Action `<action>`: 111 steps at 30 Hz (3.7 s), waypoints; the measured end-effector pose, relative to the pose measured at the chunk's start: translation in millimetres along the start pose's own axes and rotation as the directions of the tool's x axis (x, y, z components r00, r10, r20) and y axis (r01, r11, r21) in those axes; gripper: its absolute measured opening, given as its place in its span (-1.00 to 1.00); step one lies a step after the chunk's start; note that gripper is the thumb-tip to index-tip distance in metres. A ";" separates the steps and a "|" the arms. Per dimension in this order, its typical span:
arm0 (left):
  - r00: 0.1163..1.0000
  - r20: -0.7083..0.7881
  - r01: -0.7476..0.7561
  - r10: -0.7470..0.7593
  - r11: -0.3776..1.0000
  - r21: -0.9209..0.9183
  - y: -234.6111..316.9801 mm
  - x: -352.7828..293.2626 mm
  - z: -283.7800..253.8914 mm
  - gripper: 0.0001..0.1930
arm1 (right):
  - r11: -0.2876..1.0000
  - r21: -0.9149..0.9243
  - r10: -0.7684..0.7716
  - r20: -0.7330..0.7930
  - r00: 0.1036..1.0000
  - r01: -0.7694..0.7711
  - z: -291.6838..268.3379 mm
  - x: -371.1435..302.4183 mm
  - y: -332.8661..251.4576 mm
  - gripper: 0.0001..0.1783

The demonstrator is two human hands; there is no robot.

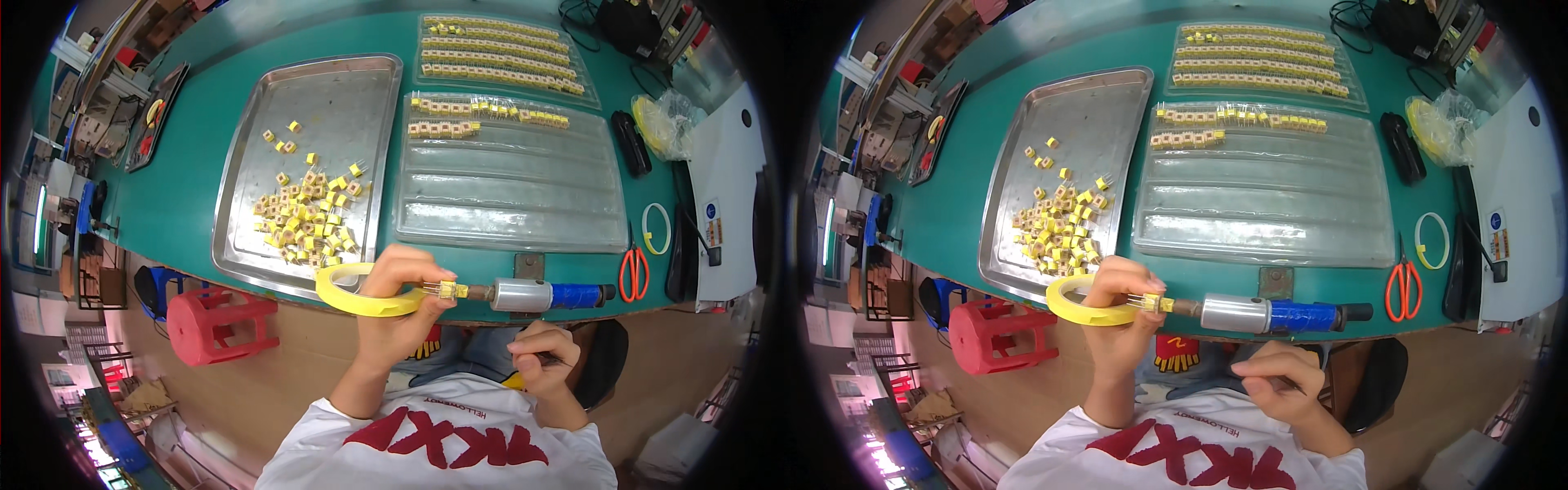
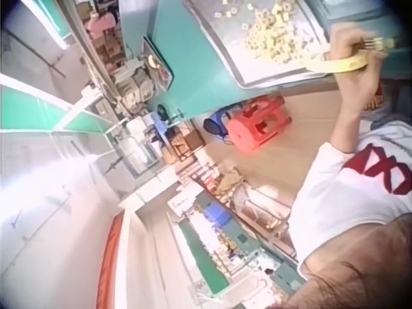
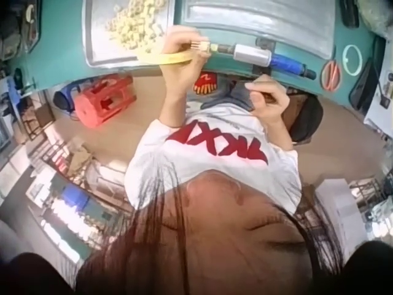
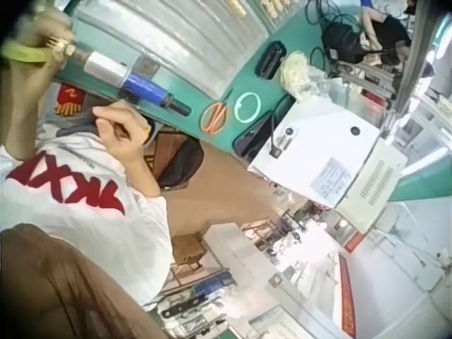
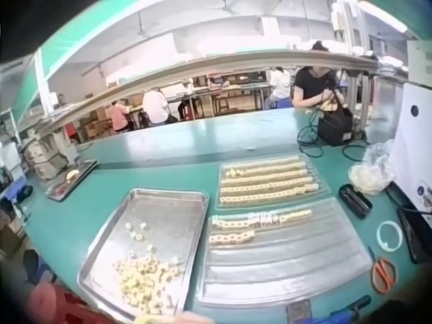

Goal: The person wraps yellow tape around a small transformer, cuts it with shears, and places it onto a winding machine to rotate the handle. After winding, the finished component is placed into a plastic tray, and the process is repeated.

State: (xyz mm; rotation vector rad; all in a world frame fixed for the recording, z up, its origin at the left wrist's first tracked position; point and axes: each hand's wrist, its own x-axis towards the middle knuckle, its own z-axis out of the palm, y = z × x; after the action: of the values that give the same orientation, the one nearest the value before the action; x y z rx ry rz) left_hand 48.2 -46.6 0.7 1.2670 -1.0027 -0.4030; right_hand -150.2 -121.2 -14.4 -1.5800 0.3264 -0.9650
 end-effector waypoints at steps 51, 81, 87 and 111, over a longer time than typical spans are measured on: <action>0.577 0.649 0.780 -0.496 0.571 -0.257 37.4 -20.9 -12.5 -0.36 | 0.860 -0.477 0.453 0.555 0.698 -0.179 28.1 172.6 -72.3 -0.89; 0.317 0.755 0.909 -0.575 0.410 -0.069 30.9 -4.2 -22.9 -0.24 | 0.715 -0.455 0.667 0.671 0.324 -0.531 12.6 184.4 -19.3 -0.75; 0.451 0.751 0.809 -0.482 0.576 -0.116 27.2 -6.6 -22.9 -0.49 | 0.733 -0.467 0.661 0.660 0.357 -0.494 3.7 193.6 -57.0 -0.82; 0.650 0.630 0.665 -0.426 0.720 -0.200 30.8 -24.8 -17.4 -0.56 | 0.817 -0.549 0.171 0.526 0.833 0.178 -1.4 140.7 -76.8 -0.89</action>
State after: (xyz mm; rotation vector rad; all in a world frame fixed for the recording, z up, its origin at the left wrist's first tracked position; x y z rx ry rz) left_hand 40.8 -8.5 19.6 1.0526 -0.8866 -1.4766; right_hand -87.4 -197.4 111.8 -2.3479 0.2083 -0.3569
